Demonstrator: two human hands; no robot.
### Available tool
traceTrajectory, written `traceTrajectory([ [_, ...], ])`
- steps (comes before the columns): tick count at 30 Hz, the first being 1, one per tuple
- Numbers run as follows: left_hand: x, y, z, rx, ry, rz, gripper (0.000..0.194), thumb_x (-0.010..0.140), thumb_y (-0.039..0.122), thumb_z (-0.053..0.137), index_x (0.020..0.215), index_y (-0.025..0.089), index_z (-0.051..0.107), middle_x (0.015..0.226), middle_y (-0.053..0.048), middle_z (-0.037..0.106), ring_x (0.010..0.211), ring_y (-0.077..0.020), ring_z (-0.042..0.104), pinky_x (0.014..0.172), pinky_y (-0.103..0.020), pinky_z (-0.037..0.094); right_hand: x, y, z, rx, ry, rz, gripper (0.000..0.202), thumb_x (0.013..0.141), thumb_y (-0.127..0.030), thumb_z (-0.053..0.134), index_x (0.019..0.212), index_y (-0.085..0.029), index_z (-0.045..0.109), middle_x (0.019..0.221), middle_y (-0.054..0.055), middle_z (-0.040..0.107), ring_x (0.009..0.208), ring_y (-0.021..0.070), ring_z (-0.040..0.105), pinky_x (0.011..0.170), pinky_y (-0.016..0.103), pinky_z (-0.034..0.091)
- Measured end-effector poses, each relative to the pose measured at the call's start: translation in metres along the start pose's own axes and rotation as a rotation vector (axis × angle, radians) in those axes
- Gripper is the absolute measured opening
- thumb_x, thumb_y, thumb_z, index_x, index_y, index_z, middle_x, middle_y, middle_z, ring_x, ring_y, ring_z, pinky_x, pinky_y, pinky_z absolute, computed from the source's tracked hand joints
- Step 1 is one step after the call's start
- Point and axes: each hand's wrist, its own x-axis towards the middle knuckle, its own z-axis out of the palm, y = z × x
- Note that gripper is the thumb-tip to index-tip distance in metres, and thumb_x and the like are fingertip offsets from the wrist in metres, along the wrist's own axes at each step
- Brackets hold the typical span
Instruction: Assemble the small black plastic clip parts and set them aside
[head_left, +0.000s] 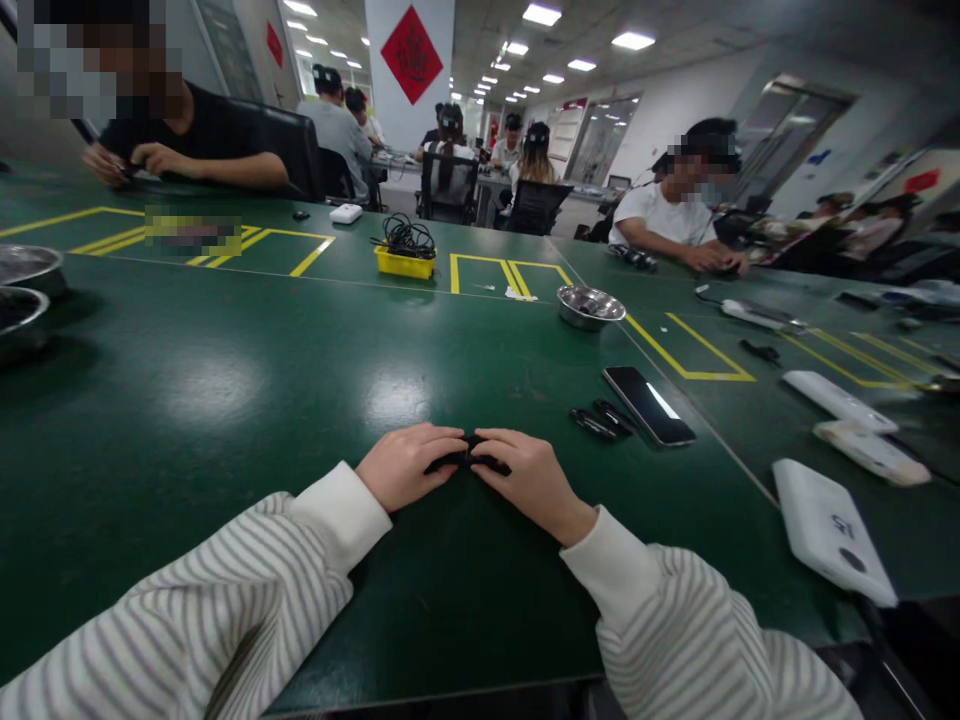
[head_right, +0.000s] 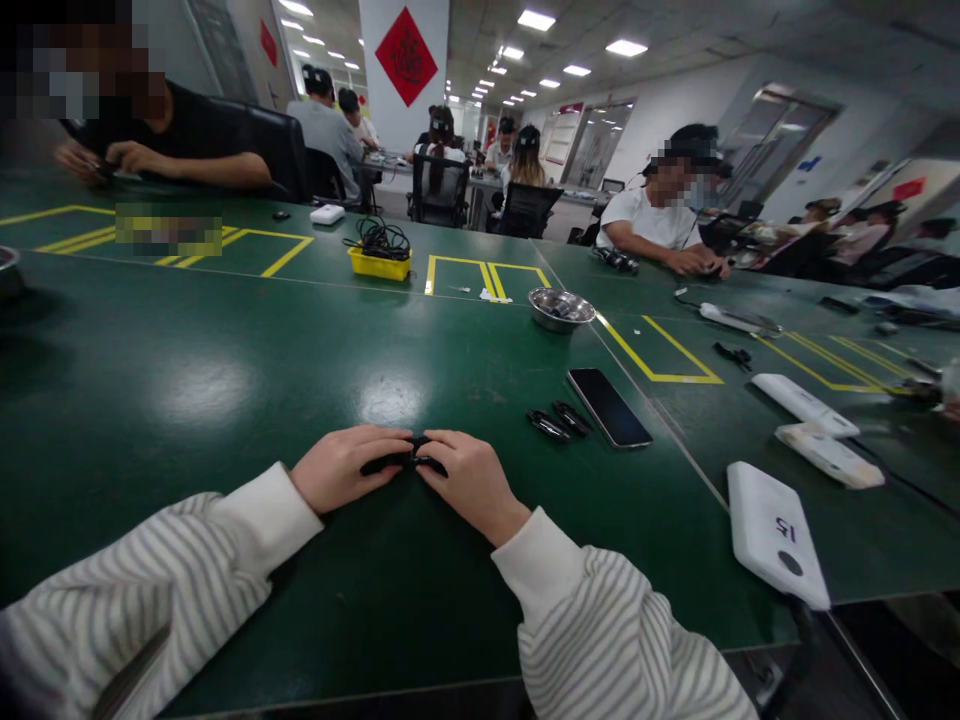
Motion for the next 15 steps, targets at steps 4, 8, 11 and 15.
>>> traceTrajectory([
  [4,0.028,0.024,0.02,-0.001,-0.01,0.002,0.026,0.076,0.017,0.051,0.102,0.017,0.055,0.107,-0.007,0.058,0.091,-0.0181,0.056,0.078,-0.033,0.048,-0.021,0.022,-0.019,-0.024,0.03,0.049,0.013,0.074,-0.02,0.055,0.085,-0.02,0.063,0.102,0.005,0.061,0.094,0.0172,0.056,0.085,0.032,0.045],
  [8,0.065,0.051,0.043,0.006,-0.037,0.047,0.027,0.077,0.015,0.05,0.103,0.017,0.054,0.108,-0.006,0.057,0.089,-0.0182,0.054,0.075,-0.031,0.048,-0.048,0.048,-0.043,-0.071,0.06,0.132,0.013,0.073,-0.021,0.055,0.084,-0.02,0.062,0.102,0.006,0.061,0.095,0.0189,0.056,0.084,0.034,0.045],
  [11,0.088,0.067,0.057,0.037,-0.044,0.09,0.028,0.079,0.016,0.046,0.107,0.018,0.052,0.109,-0.006,0.055,0.088,-0.0189,0.052,0.073,-0.031,0.047,-0.063,0.062,-0.056,-0.11,0.101,0.214,0.013,0.072,-0.022,0.056,0.084,-0.019,0.059,0.1,0.006,0.061,0.09,0.0198,0.058,0.076,0.034,0.048],
  [15,0.103,0.078,0.068,0.089,-0.038,0.1,0.031,0.081,0.016,0.042,0.111,0.021,0.049,0.116,-0.007,0.049,0.09,-0.0206,0.049,0.072,-0.035,0.044,-0.072,0.071,-0.063,-0.134,0.133,0.346,0.017,0.069,-0.024,0.058,0.084,-0.018,0.052,0.097,0.006,0.061,0.063,0.0144,0.057,0.061,0.03,0.049],
])
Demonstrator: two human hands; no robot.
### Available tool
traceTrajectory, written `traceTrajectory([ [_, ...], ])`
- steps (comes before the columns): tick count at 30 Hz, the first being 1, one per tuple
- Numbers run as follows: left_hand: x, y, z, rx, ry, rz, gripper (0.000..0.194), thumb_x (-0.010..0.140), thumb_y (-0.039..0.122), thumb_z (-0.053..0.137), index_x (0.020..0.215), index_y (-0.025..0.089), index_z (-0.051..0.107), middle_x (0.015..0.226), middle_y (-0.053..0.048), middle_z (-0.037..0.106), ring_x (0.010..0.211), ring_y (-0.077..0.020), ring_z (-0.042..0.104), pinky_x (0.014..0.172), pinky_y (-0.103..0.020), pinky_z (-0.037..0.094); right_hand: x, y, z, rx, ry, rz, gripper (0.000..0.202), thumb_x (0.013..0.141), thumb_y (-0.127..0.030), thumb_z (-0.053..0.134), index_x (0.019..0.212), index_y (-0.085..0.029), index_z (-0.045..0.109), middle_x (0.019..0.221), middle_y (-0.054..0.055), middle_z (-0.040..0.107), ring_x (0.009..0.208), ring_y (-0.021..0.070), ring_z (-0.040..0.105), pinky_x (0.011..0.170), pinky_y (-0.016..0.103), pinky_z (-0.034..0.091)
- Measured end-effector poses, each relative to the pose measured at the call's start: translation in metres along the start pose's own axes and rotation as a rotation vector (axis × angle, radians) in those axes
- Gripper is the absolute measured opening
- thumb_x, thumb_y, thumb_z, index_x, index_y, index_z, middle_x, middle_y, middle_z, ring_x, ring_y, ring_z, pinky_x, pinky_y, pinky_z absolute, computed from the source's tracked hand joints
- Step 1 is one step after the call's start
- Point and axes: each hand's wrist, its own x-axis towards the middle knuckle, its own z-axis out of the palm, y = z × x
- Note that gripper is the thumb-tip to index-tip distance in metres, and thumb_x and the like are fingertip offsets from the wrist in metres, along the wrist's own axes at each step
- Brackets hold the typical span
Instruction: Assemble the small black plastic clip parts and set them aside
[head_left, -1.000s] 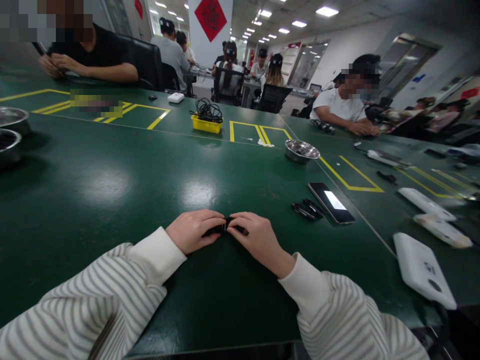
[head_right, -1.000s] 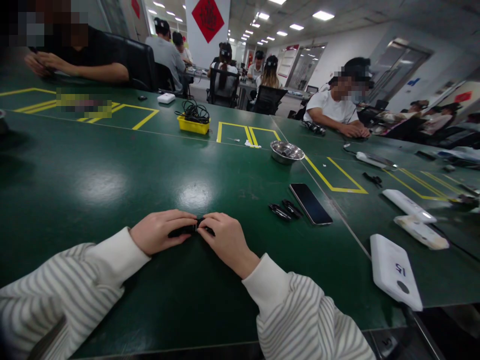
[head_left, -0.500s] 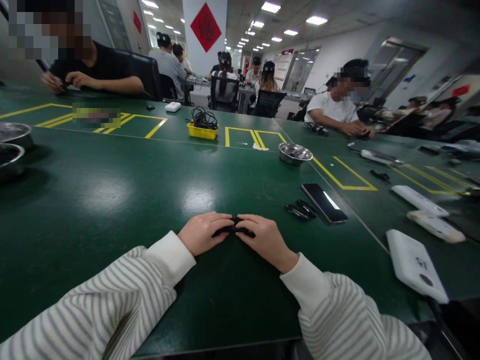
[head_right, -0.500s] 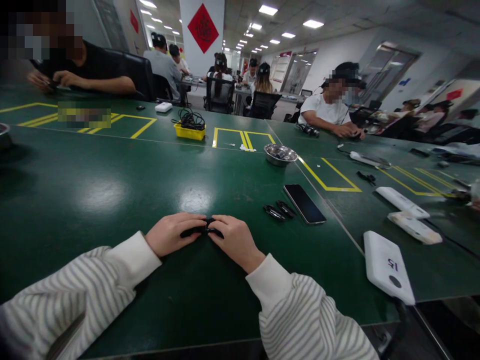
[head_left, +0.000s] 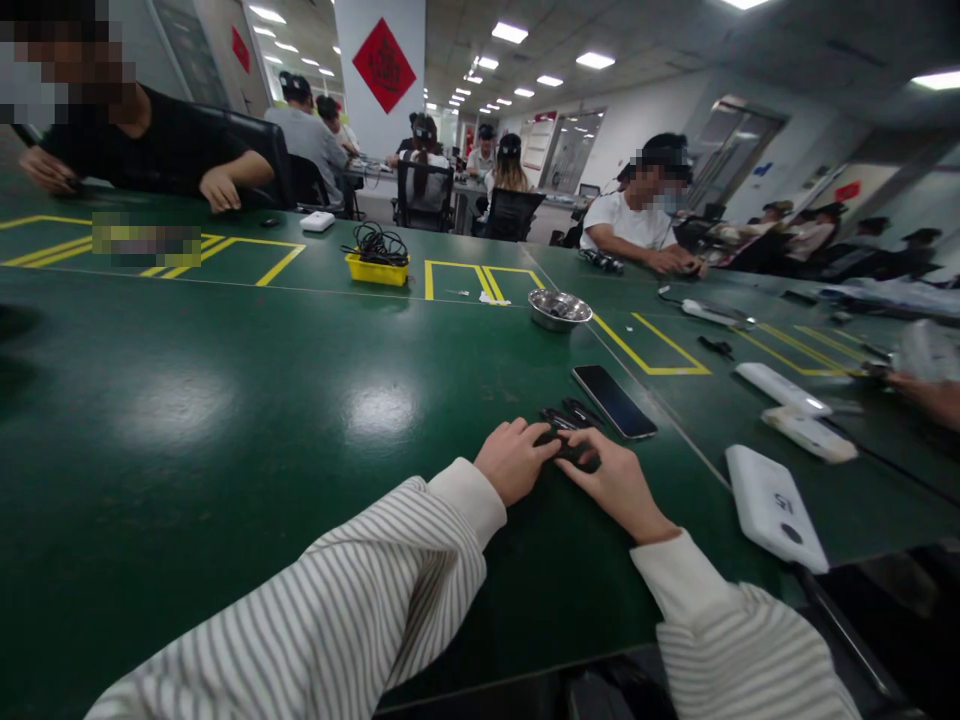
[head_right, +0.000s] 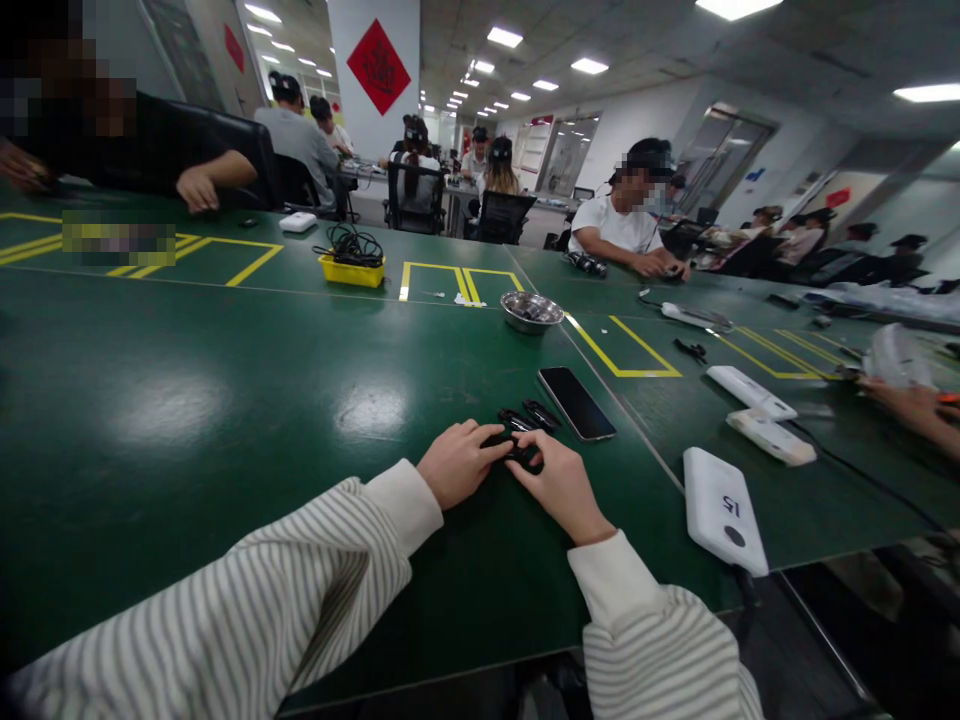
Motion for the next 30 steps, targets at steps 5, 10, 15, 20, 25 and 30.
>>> traceTrajectory([
  [5,-0.004,0.0,0.0,-0.001,0.011,-0.051,0.041,0.08,0.017,0.043,0.12,0.024,0.039,0.13,-0.008,0.035,0.098,-0.0221,0.045,0.076,-0.037,0.041,0.001,0.011,-0.001,-0.094,0.04,-0.041,0.023,0.069,-0.026,0.059,0.089,-0.018,0.052,0.092,0.006,0.059,0.074,0.0178,0.055,0.065,0.031,0.047],
  [10,-0.024,-0.001,-0.013,-0.063,-0.02,-0.065,0.047,0.075,0.018,0.049,0.121,0.022,0.038,0.134,-0.008,0.029,0.107,-0.0237,0.039,0.084,-0.038,0.04,0.003,0.027,-0.007,-0.173,0.074,-0.122,0.015,0.07,-0.028,0.057,0.081,-0.019,0.055,0.091,0.005,0.06,0.091,0.0214,0.051,0.08,0.036,0.043],
  [15,-0.055,-0.009,-0.032,-0.132,-0.068,-0.046,0.044,0.076,0.019,0.048,0.119,0.019,0.041,0.134,-0.008,0.03,0.109,-0.0244,0.039,0.087,-0.039,0.04,0.006,0.038,-0.013,-0.235,0.079,-0.09,0.011,0.069,-0.03,0.056,0.073,-0.02,0.058,0.093,0.004,0.061,0.091,0.0221,0.051,0.08,0.038,0.042],
  [20,-0.089,-0.028,-0.048,-0.146,-0.074,-0.098,0.042,0.076,0.017,0.048,0.117,0.019,0.044,0.133,-0.008,0.032,0.111,-0.0246,0.039,0.089,-0.042,0.04,0.019,0.051,-0.016,-0.196,0.203,0.027,0.017,0.072,-0.032,0.051,0.078,-0.019,0.06,0.097,0.005,0.061,0.088,0.0206,0.054,0.073,0.034,0.044],
  [25,-0.114,-0.048,-0.059,-0.143,-0.069,-0.152,0.039,0.077,0.017,0.048,0.116,0.018,0.046,0.13,-0.01,0.036,0.112,-0.0243,0.038,0.091,-0.042,0.039,0.042,0.065,-0.011,-0.253,0.103,0.127,0.024,0.074,-0.038,0.05,0.078,-0.02,0.066,0.089,0.004,0.065,0.078,0.0206,0.058,0.068,0.033,0.043],
  [30,-0.12,-0.055,-0.063,-0.149,-0.064,-0.165,0.038,0.076,0.016,0.049,0.113,0.018,0.048,0.128,-0.01,0.039,0.111,-0.0239,0.04,0.09,-0.042,0.039,0.071,0.063,-0.002,-0.271,0.025,0.119,0.026,0.074,-0.036,0.048,0.071,-0.019,0.068,0.089,0.005,0.066,0.081,0.0224,0.059,0.07,0.033,0.042],
])
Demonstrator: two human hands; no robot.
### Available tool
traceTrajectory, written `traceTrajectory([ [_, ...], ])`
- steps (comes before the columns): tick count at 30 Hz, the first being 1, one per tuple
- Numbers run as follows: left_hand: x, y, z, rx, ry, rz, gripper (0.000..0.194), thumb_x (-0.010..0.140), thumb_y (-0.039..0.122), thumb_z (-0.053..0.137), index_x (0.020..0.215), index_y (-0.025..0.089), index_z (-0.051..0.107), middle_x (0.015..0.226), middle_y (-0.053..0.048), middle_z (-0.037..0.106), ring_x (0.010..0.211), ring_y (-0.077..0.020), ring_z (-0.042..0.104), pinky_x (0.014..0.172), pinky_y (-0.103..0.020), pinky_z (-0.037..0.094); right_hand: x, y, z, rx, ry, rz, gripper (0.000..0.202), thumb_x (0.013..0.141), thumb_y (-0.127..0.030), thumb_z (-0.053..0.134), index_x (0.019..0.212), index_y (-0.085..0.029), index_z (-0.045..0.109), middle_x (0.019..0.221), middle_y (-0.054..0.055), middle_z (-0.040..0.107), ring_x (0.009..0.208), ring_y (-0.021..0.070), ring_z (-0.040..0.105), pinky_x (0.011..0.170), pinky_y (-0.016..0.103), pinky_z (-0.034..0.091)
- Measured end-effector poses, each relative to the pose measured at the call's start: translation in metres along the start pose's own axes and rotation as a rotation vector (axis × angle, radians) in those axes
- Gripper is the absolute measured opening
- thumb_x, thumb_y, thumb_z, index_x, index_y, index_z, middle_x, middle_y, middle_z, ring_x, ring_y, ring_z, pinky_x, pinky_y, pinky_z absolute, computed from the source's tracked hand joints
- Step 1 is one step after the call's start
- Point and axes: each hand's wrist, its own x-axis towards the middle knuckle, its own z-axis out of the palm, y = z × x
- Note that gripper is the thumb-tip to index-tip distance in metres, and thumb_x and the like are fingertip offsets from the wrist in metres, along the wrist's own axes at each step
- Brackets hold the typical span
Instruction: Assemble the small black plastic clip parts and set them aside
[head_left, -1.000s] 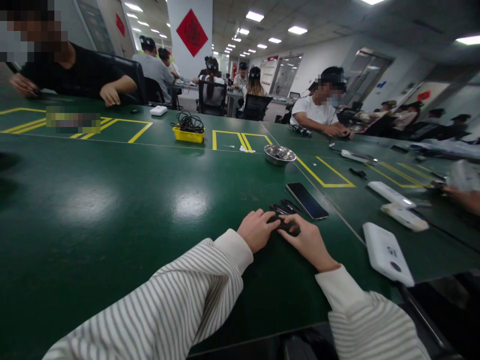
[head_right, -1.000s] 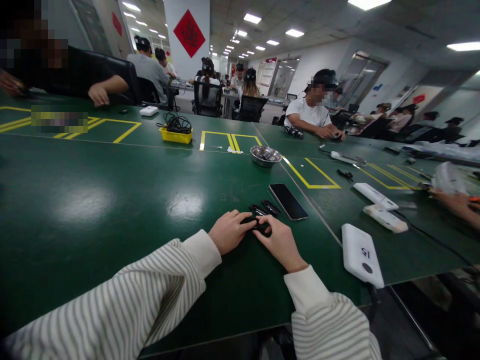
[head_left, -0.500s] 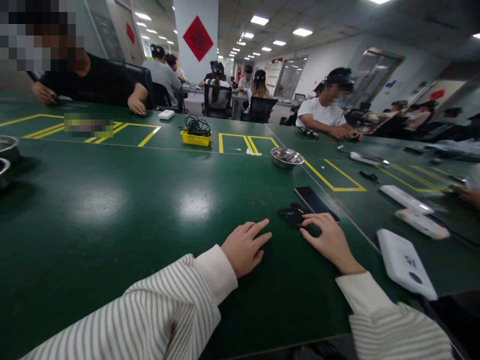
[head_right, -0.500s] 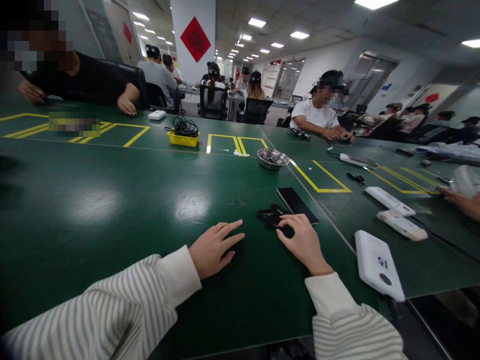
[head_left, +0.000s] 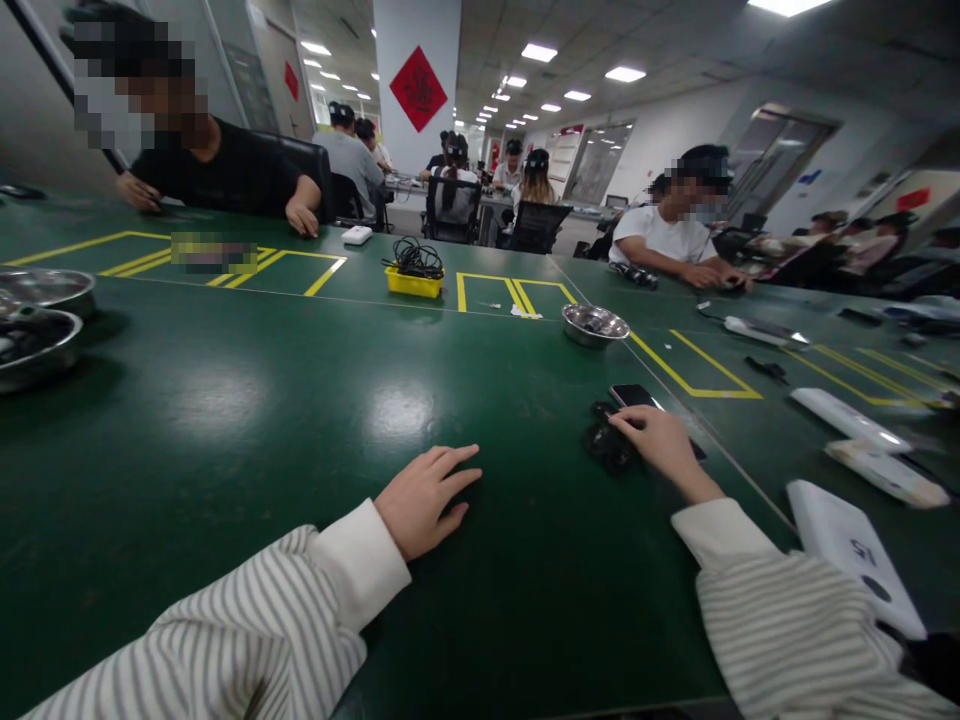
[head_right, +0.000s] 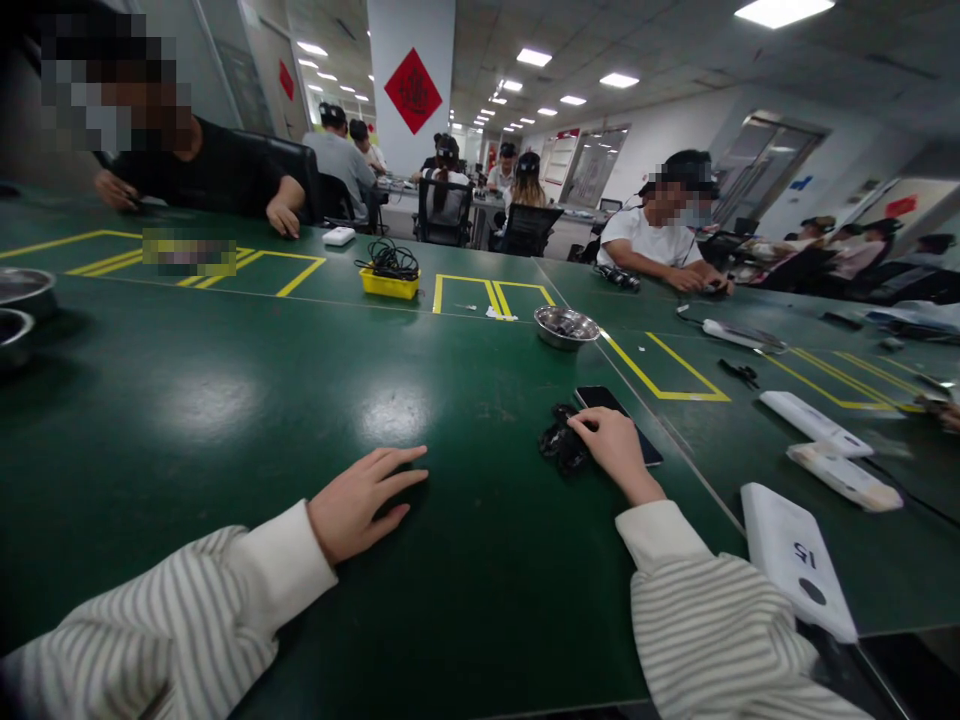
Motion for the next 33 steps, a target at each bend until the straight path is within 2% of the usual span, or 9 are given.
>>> traceTrajectory([
  [6,0.002,0.002,0.001,-0.004,-0.031,-0.01,0.037,0.076,0.017,0.048,0.113,0.018,0.048,0.127,-0.009,0.041,0.11,-0.024,0.04,0.089,-0.042,0.039,0.035,-0.036,0.014,0.048,-0.081,-0.066,0.024,0.074,-0.033,0.049,0.071,-0.018,0.068,0.086,0.005,0.067,0.083,0.021,0.06,0.074,0.03,0.042],
  [12,0.002,0.002,0.0,-0.007,-0.038,-0.013,0.036,0.076,0.019,0.048,0.112,0.019,0.048,0.125,-0.008,0.043,0.11,-0.023,0.04,0.089,-0.041,0.039,0.054,-0.077,0.017,0.135,-0.245,-0.165,0.028,0.076,-0.038,0.047,0.077,-0.02,0.068,0.09,0.004,0.066,0.082,0.0201,0.059,0.071,0.029,0.043],
  [16,0.002,0.002,0.0,-0.005,-0.045,-0.018,0.036,0.076,0.019,0.048,0.112,0.018,0.049,0.124,-0.008,0.044,0.109,-0.0229,0.04,0.088,-0.04,0.039,0.05,-0.104,0.018,0.158,-0.283,-0.238,0.025,0.074,-0.038,0.051,0.077,-0.02,0.067,0.087,0.003,0.066,0.081,0.0201,0.058,0.072,0.03,0.042],
  [22,0.003,0.002,0.001,-0.008,-0.035,-0.01,0.035,0.076,0.019,0.048,0.111,0.018,0.049,0.122,-0.007,0.046,0.109,-0.0224,0.041,0.089,-0.04,0.038,0.025,-0.138,0.035,0.265,-0.153,-0.321,0.015,0.074,-0.028,0.053,0.076,-0.018,0.065,0.088,0.005,0.064,0.085,0.018,0.056,0.078,0.03,0.04],
  [26,0.003,0.001,0.001,-0.009,-0.035,-0.001,0.035,0.076,0.018,0.048,0.111,0.018,0.049,0.121,-0.007,0.046,0.108,-0.0224,0.042,0.088,-0.04,0.038,0.018,-0.134,0.041,0.331,-0.079,-0.302,0.016,0.075,-0.028,0.051,0.077,-0.018,0.063,0.089,0.005,0.064,0.085,0.0183,0.054,0.076,0.031,0.041],
  [33,0.003,0.001,-0.001,-0.007,-0.051,-0.002,0.035,0.077,0.02,0.047,0.112,0.017,0.049,0.121,-0.008,0.047,0.109,-0.023,0.041,0.089,-0.041,0.038,0.025,-0.093,0.041,0.326,0.01,-0.146,0.019,0.073,-0.032,0.051,0.077,-0.018,0.064,0.089,0.006,0.064,0.085,0.0197,0.056,0.077,0.033,0.041],
])
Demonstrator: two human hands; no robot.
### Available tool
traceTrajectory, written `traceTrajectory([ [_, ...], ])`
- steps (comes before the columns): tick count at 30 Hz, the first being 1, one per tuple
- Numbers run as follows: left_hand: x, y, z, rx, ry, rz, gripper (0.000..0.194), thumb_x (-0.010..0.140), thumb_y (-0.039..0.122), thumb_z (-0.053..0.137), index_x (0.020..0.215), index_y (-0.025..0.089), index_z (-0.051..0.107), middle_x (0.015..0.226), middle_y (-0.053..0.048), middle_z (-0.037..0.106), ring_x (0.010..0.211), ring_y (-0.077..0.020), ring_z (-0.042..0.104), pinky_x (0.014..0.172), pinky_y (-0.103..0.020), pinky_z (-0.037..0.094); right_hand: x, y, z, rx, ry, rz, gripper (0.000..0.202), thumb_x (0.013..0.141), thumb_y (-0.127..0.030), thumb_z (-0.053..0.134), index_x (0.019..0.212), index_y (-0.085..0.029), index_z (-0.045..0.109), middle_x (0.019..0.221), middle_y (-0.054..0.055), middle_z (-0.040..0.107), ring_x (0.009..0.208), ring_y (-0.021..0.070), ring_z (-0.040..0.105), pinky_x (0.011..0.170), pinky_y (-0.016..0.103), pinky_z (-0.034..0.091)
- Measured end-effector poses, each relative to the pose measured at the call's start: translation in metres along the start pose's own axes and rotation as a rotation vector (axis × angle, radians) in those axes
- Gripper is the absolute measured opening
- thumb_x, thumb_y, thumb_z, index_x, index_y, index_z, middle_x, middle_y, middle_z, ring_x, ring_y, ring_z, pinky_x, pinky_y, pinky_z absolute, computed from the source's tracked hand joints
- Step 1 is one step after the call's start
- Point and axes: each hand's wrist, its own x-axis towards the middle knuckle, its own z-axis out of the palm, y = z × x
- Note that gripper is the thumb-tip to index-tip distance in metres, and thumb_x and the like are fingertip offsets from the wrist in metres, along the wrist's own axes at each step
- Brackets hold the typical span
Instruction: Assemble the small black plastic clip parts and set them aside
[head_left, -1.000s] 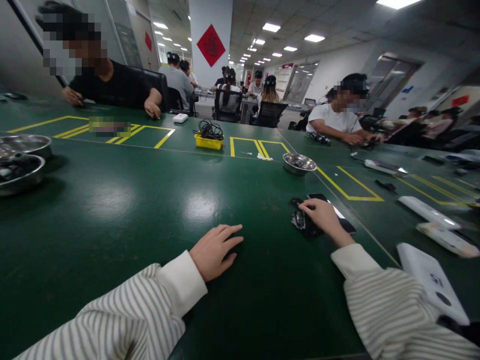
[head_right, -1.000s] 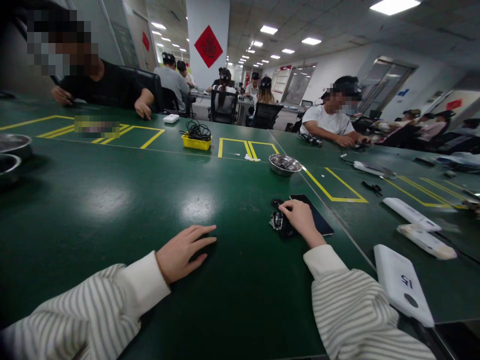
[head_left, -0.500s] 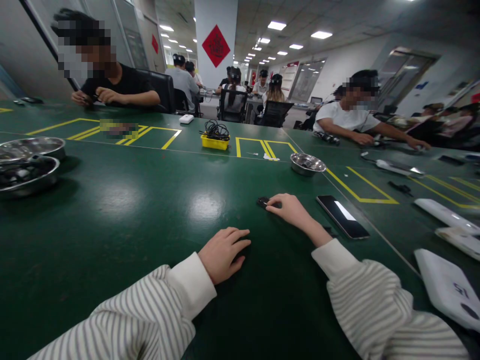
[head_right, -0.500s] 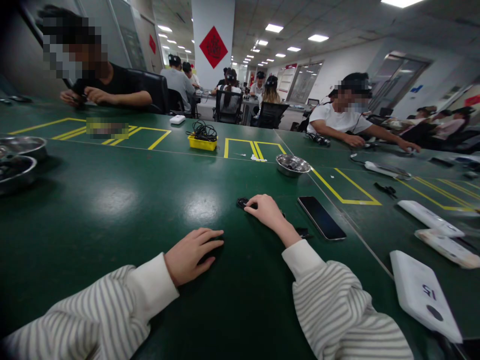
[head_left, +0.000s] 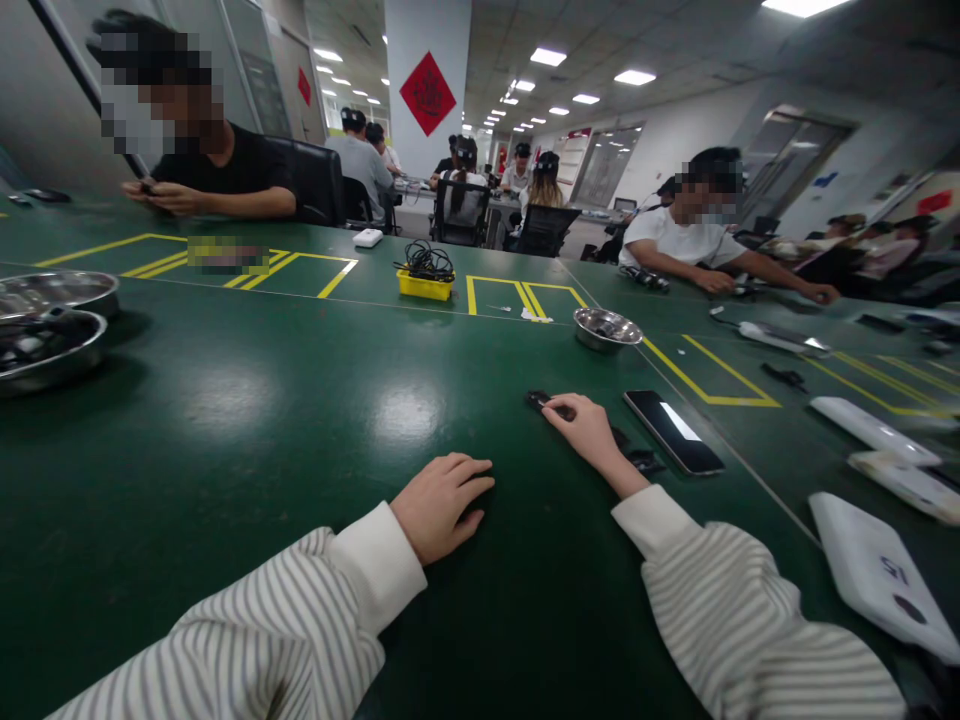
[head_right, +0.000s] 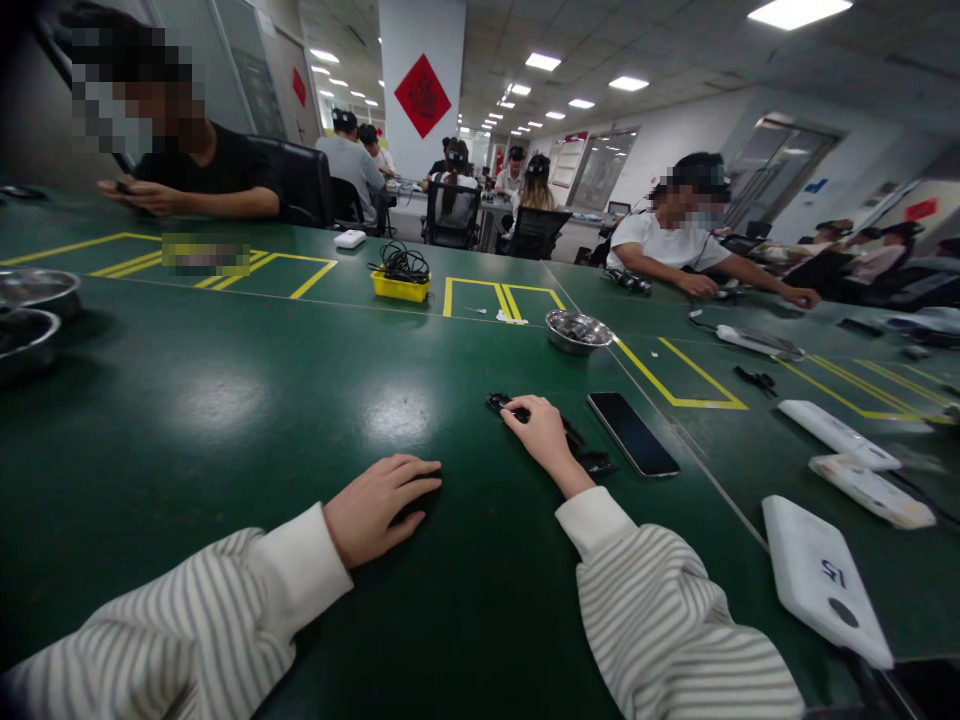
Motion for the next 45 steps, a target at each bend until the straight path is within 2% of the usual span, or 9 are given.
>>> traceTrajectory([
  [5,0.0,-0.001,0.001,-0.002,-0.007,0.007,0.036,0.077,0.02,0.046,0.113,0.017,0.048,0.121,-0.007,0.047,0.109,-0.0228,0.041,0.089,-0.041,0.038,-0.005,0.016,-0.01,-0.031,0.027,0.058,0.019,0.072,-0.032,0.052,0.075,-0.018,0.064,0.088,0.006,0.064,0.087,0.0203,0.056,0.079,0.034,0.041],
  [9,-0.001,-0.003,0.0,0.016,0.006,-0.002,0.037,0.077,0.02,0.047,0.113,0.017,0.048,0.122,-0.008,0.046,0.109,-0.0233,0.041,0.089,-0.041,0.039,-0.012,0.01,-0.013,0.009,-0.026,0.024,0.017,0.072,-0.031,0.053,0.077,-0.018,0.063,0.091,0.005,0.063,0.087,0.0196,0.055,0.075,0.032,0.042],
  [16,-0.003,-0.018,-0.007,0.031,0.117,-0.083,0.043,0.075,0.019,0.05,0.117,0.014,0.043,0.121,-0.01,0.047,0.107,-0.0224,0.043,0.092,-0.04,0.038,-0.034,-0.055,-0.002,0.192,-0.238,-0.138,0.011,0.071,-0.027,0.058,0.077,-0.018,0.059,0.094,0.005,0.062,0.07,0.0137,0.051,0.058,0.025,0.042],
  [20,-0.003,-0.026,-0.007,-0.03,0.12,-0.127,0.045,0.071,0.024,0.057,0.114,0.015,0.046,0.109,-0.009,0.054,0.098,-0.0222,0.048,0.088,-0.039,0.04,-0.048,-0.093,0.011,0.284,-0.286,-0.131,0.019,0.07,-0.028,0.06,0.087,-0.018,0.057,0.087,0.004,0.059,0.06,0.0101,0.048,0.059,0.025,0.042],
  [23,-0.003,-0.029,-0.008,-0.085,0.102,-0.126,0.039,0.07,0.025,0.058,0.107,0.017,0.051,0.094,-0.007,0.058,0.088,-0.0203,0.053,0.08,-0.036,0.045,-0.054,-0.107,0.017,0.344,-0.295,-0.11,0.027,0.069,-0.03,0.062,0.093,-0.019,0.056,0.085,0.003,0.057,0.064,0.0109,0.05,0.061,0.026,0.044],
  [31,-0.004,-0.033,-0.018,-0.384,0.218,-0.306,0.047,0.064,0.029,0.064,0.108,0.016,0.051,0.094,-0.005,0.061,0.056,-0.0098,0.051,0.058,-0.026,0.048,-0.056,-0.105,0.013,0.414,-0.316,-0.076,0.035,0.07,-0.026,0.061,0.104,-0.02,0.053,0.093,0.004,0.056,0.067,0.0106,0.054,0.065,0.027,0.047],
  [35,-0.002,-0.032,-0.018,-0.53,0.269,-0.329,0.043,0.066,0.033,0.064,0.104,0.014,0.055,0.091,-0.006,0.061,0.052,-0.0072,0.048,0.06,-0.025,0.048,-0.055,-0.104,0.015,0.401,-0.306,-0.088,0.038,0.071,-0.027,0.06,0.108,-0.022,0.053,0.094,0.005,0.057,0.066,0.0107,0.053,0.066,0.029,0.046],
  [40,0.0,-0.032,-0.015,-0.432,0.261,-0.239,0.034,0.072,0.029,0.058,0.104,0.019,0.055,0.099,-0.005,0.058,0.054,-0.0069,0.048,0.062,-0.026,0.047,-0.055,-0.105,0.019,0.405,-0.272,-0.081,0.037,0.071,-0.026,0.06,0.108,-0.021,0.054,0.093,0.005,0.057,0.069,0.0122,0.054,0.065,0.029,0.047],
  [45,0.001,-0.03,-0.014,-0.302,0.275,-0.154,0.036,0.074,0.027,0.057,0.109,0.02,0.051,0.092,-0.003,0.059,0.062,-0.01,0.051,0.065,-0.026,0.046,-0.056,-0.106,0.02,0.396,-0.254,-0.064,0.037,0.071,-0.023,0.059,0.108,-0.021,0.053,0.093,0.005,0.057,0.067,0.0114,0.052,0.064,0.028,0.046],
])
